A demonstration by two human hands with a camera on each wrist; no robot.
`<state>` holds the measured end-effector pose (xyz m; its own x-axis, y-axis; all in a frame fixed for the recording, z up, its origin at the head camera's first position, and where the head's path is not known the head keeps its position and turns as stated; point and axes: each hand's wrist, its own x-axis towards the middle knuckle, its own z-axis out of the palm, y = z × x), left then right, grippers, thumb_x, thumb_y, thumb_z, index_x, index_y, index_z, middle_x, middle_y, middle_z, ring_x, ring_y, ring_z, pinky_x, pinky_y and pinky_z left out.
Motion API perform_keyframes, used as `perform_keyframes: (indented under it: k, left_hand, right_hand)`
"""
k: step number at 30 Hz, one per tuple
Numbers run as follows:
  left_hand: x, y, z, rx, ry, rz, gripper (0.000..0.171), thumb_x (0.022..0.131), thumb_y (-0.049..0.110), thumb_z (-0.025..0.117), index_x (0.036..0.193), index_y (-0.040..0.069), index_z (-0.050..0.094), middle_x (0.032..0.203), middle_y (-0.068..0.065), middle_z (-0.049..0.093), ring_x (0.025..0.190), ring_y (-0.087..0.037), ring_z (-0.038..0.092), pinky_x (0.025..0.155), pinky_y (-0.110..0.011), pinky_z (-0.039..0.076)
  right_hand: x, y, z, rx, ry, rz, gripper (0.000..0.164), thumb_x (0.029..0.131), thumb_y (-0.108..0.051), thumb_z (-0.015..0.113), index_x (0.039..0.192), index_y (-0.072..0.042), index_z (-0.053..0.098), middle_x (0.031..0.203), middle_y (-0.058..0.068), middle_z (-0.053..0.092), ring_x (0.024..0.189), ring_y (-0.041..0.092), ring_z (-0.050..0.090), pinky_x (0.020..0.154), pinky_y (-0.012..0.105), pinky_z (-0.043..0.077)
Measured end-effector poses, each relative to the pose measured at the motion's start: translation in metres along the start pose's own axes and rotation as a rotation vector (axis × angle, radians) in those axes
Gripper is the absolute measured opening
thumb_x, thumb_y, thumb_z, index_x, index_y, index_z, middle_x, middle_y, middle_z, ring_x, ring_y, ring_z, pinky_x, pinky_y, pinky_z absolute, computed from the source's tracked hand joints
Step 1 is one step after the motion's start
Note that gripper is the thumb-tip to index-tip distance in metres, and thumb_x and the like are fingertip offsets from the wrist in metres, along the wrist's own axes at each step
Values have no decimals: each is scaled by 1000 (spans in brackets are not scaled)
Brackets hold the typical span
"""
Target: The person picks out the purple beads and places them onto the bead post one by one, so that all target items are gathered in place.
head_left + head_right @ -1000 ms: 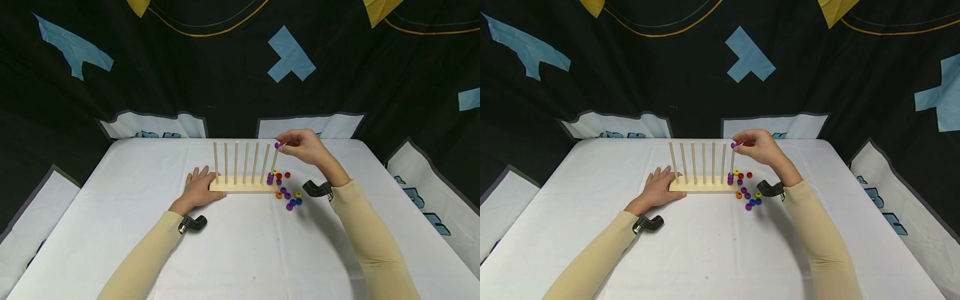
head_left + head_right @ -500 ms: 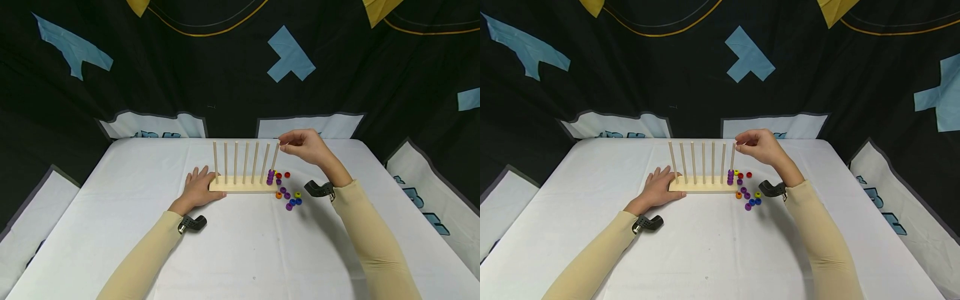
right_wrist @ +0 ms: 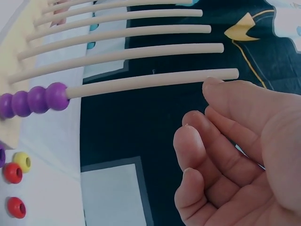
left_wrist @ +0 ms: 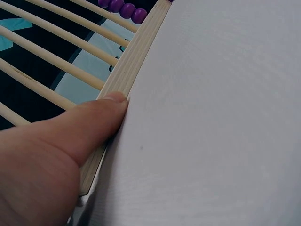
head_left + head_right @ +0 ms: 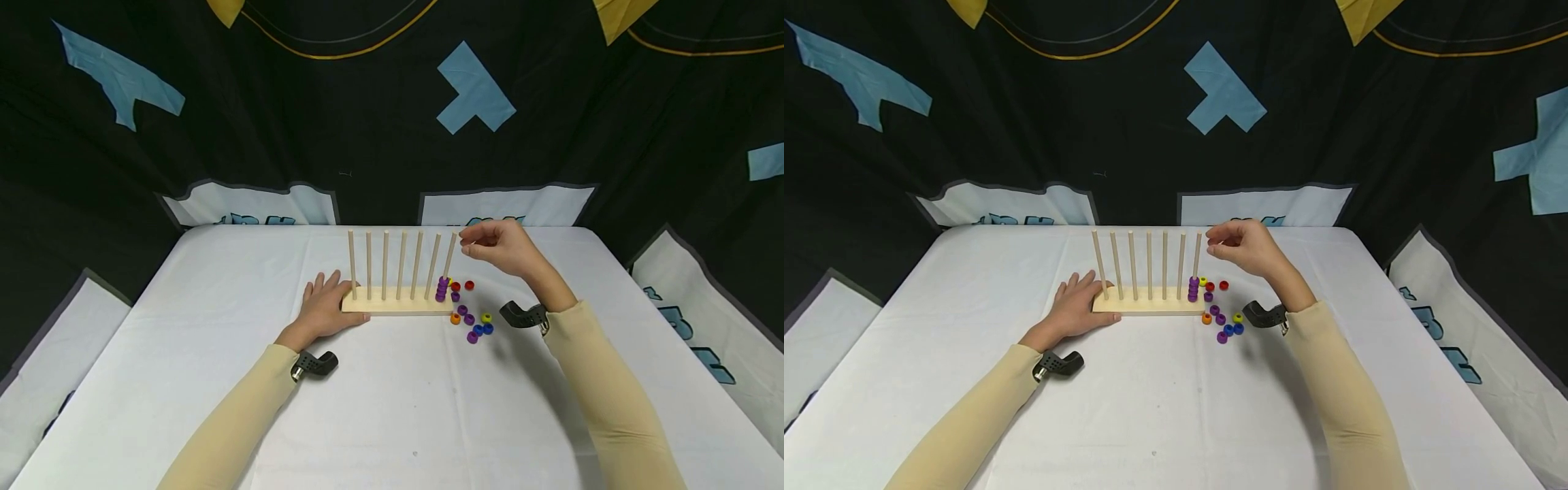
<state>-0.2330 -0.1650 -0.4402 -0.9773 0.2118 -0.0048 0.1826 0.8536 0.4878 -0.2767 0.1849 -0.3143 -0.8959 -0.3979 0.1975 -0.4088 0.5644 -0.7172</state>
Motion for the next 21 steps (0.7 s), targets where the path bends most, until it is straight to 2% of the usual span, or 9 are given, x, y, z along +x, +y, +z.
perform_keyframes:
  k: [6,21]
  left_hand:
    - [1,-1,0,0,1,4,75,87,50,74,146,9,53,166,-29,23,154,-57,6,123,-70,5]
    - [1,-2,1,-4,4,8,76,86,50,74,146,8,53,166,-29,23,154,-57,6,123,-70,5]
  right_hand:
    - [-4,7,3,-7,-17,58,30,95,-14,72,120,3,70,113,23,74,90,22,71,74,13,54]
    - [-8,36,22,33,-29,71,28,95,-12,71,118,5,71,109,24,75,88,22,72,75,14,56]
